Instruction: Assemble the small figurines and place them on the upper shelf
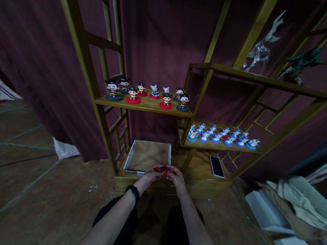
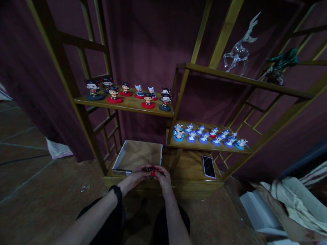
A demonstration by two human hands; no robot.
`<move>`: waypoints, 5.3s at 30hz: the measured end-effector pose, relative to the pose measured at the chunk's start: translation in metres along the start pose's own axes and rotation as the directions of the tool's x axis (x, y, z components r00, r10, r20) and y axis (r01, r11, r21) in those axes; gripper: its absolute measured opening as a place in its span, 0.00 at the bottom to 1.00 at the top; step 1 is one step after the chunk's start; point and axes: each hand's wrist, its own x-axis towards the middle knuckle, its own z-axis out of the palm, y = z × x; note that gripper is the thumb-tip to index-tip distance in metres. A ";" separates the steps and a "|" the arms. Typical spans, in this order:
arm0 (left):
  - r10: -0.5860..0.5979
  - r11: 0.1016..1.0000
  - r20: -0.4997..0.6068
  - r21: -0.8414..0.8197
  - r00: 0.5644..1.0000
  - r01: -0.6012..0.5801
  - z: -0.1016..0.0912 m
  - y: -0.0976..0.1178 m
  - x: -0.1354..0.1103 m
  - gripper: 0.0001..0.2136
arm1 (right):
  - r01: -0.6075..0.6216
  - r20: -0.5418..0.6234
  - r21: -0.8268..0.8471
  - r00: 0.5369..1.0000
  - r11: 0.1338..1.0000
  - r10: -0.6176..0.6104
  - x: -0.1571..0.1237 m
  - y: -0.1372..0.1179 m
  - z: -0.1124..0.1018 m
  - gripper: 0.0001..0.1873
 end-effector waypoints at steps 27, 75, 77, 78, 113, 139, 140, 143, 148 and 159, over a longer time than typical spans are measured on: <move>-0.015 0.999 -0.023 0.048 1.000 0.017 0.000 -0.002 0.001 0.09 | -0.049 -0.034 -0.082 0.998 0.995 0.047 0.010 0.020 0.004 0.15; 0.014 0.994 -0.133 -0.106 0.991 -0.028 0.003 0.003 0.006 0.09 | -0.072 -0.147 0.052 0.986 0.996 0.079 0.011 0.017 -0.006 0.31; -0.035 0.988 -0.129 -0.152 0.991 0.015 0.002 0.004 0.005 0.08 | -0.088 -0.151 0.076 0.984 0.993 0.099 0.015 0.019 -0.011 0.31; -0.050 0.985 -0.125 -0.170 0.991 0.029 0.002 0.005 0.004 0.07 | -0.091 -0.153 0.083 0.983 0.992 0.103 0.017 0.021 -0.013 0.30; 0.060 0.986 -0.097 -0.151 0.993 -0.074 -0.001 0.013 0.002 0.11 | 0.401 0.372 -0.916 0.865 0.019 -0.338 -0.024 0.035 0.020 0.27; 0.005 0.970 -0.375 -0.225 0.927 -0.096 -0.036 0.026 -0.009 0.10 | 0.345 0.355 -0.935 0.891 -0.084 -0.282 -0.002 0.034 0.015 0.20; 0.008 0.971 -0.356 -0.222 0.934 -0.093 -0.034 0.025 -0.009 0.10 | 0.374 0.383 -0.923 0.882 -0.087 -0.274 -0.002 0.036 0.016 0.21; 0.036 0.977 -0.307 -0.191 0.951 -0.098 -0.026 0.019 -0.010 0.12 | 0.425 0.434 -0.901 0.869 -0.089 -0.239 0.000 0.041 0.019 0.22; 0.046 0.987 -0.235 -0.140 0.971 -0.081 -0.017 0.010 -0.009 0.15 | 0.369 0.373 -0.928 0.913 -0.056 -0.165 0.008 0.048 0.020 0.22; 0.018 0.987 -0.259 -0.150 0.966 -0.058 -0.020 0.007 -0.005 0.13 | 0.429 0.418 -0.901 0.898 0.060 -0.137 0.017 0.050 0.017 0.24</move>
